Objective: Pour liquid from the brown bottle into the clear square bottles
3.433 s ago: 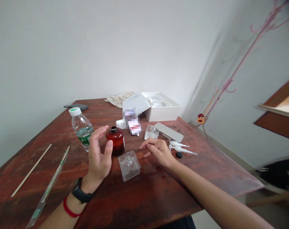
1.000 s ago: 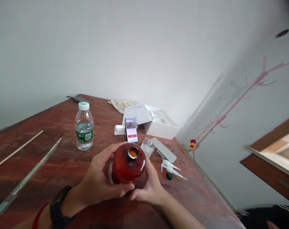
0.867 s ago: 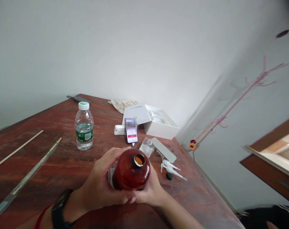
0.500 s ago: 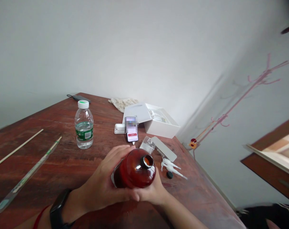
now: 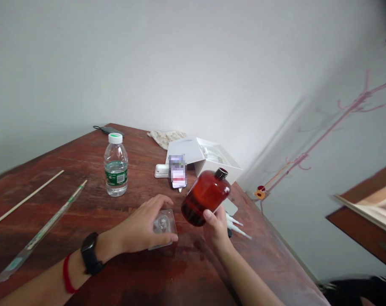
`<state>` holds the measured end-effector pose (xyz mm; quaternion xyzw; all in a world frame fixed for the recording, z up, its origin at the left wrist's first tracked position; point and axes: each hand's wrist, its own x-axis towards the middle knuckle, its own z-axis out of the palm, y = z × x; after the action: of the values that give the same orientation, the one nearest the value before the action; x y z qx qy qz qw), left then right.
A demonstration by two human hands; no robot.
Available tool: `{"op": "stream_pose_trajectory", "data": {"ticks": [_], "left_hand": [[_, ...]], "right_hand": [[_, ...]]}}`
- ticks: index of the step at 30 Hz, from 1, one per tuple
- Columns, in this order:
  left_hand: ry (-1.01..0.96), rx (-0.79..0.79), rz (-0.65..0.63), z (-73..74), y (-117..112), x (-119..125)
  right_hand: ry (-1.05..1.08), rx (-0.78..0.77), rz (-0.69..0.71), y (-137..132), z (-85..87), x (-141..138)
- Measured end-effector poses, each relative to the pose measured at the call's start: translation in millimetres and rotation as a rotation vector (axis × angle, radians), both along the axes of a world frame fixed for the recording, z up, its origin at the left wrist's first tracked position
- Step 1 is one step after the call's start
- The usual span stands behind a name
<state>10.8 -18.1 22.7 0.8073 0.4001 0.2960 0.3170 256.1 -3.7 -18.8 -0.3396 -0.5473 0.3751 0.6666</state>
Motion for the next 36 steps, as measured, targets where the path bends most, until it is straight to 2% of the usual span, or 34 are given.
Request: {"op": "stream_pose_trajectory", "data": {"ticks": [5, 15, 36], "left_hand": [[0.064, -0.011, -0.021, 8.4, -1, -2], [0.134, -0.058, 0.004, 15.6, -1, -4], [0.113, -0.014, -0.010, 9.6, 1, -1]], "right_hand": [[0.066, -0.037, -0.049, 6, 3.5, 2], [0.025, -0.055, -0.048, 12, 2.9, 4], [0.069, -0.113, -0.051, 14, 1.4, 2]]}}
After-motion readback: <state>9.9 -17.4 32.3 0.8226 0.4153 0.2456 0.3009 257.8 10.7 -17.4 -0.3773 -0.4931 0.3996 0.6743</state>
